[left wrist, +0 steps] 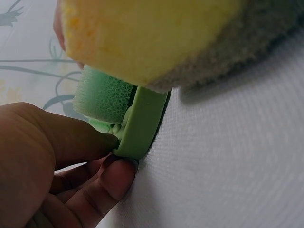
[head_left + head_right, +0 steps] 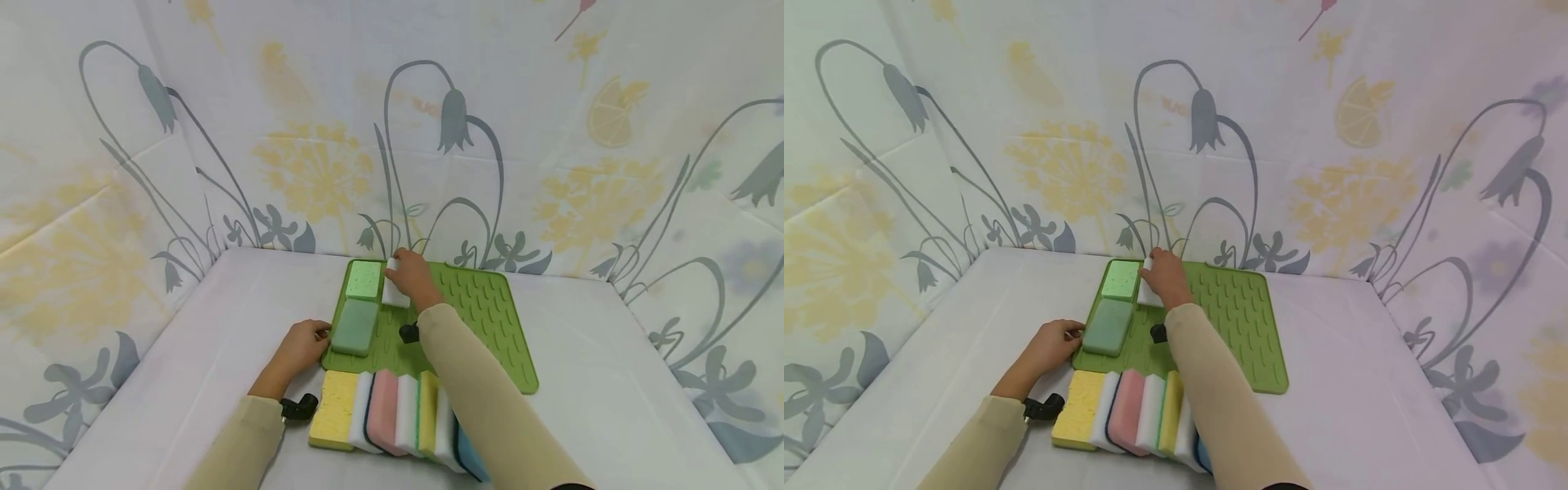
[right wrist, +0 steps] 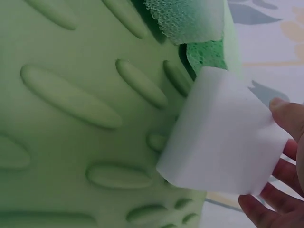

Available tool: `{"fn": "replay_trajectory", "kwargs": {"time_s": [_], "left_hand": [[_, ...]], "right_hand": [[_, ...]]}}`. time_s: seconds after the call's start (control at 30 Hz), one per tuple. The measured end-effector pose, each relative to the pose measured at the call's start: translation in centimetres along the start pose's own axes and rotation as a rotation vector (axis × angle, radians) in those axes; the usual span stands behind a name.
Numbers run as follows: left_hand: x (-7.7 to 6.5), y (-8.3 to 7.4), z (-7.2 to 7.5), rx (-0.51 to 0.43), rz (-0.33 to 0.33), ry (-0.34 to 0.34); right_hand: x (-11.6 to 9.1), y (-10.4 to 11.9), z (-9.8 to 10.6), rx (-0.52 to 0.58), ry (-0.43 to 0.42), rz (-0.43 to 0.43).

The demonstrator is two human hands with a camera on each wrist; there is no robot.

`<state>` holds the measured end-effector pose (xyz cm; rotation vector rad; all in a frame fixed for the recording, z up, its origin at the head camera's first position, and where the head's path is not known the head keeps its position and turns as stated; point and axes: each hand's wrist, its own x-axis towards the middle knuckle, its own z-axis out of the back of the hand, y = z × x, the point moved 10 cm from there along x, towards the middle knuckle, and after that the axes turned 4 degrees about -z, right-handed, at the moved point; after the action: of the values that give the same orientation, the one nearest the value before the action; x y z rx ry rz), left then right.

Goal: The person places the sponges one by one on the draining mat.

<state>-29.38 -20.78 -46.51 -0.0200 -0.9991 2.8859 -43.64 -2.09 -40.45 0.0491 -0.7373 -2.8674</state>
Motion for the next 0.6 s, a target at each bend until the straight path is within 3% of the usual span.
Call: {"fn": "replay_trajectory", "kwargs": {"time_s": [0.6], "left_hand": [[0.0,0.1,0.0,0.006,0.006,-0.005]], "right_hand": [[2.0,-0.9,-2.6,-0.031,0.014,-0.029]]}}
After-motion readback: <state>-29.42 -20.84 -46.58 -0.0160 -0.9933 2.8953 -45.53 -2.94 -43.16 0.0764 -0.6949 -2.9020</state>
